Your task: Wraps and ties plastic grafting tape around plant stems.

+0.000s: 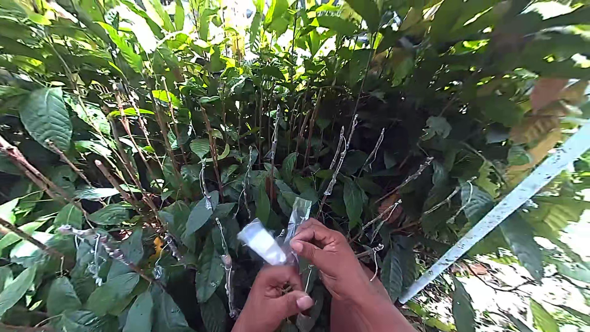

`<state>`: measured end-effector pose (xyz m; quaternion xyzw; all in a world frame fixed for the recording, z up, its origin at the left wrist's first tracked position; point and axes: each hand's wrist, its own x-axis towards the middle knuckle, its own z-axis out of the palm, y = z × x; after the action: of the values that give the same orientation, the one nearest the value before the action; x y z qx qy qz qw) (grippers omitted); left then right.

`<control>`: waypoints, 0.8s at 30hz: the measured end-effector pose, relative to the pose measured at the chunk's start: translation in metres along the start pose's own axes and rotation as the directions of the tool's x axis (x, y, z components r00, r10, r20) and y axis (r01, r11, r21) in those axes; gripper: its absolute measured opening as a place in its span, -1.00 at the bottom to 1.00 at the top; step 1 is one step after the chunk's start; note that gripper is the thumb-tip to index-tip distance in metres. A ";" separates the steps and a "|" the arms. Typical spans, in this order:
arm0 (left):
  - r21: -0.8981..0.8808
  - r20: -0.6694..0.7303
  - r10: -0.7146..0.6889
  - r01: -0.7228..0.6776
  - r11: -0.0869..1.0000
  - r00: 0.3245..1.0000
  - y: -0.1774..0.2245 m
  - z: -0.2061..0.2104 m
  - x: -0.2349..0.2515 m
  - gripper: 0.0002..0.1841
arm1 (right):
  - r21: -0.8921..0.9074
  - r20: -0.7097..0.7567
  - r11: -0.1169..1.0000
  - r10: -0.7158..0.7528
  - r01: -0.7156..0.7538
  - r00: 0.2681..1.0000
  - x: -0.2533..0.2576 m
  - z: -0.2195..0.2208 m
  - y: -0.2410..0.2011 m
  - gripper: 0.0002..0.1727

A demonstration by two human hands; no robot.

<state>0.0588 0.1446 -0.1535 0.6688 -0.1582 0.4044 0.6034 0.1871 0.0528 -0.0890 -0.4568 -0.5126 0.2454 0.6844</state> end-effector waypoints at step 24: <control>0.670 -0.424 -0.466 0.615 0.416 0.777 -0.120 -0.057 0.259 -0.27 | 0.189 -0.527 0.955 -0.100 0.231 0.844 -0.061 -0.209 -0.031 -0.78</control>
<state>0.2844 0.2965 -0.0485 0.8376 0.3107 0.2699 0.3592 0.3549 -0.0882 -0.1029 -0.3713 -0.3158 0.1163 0.8654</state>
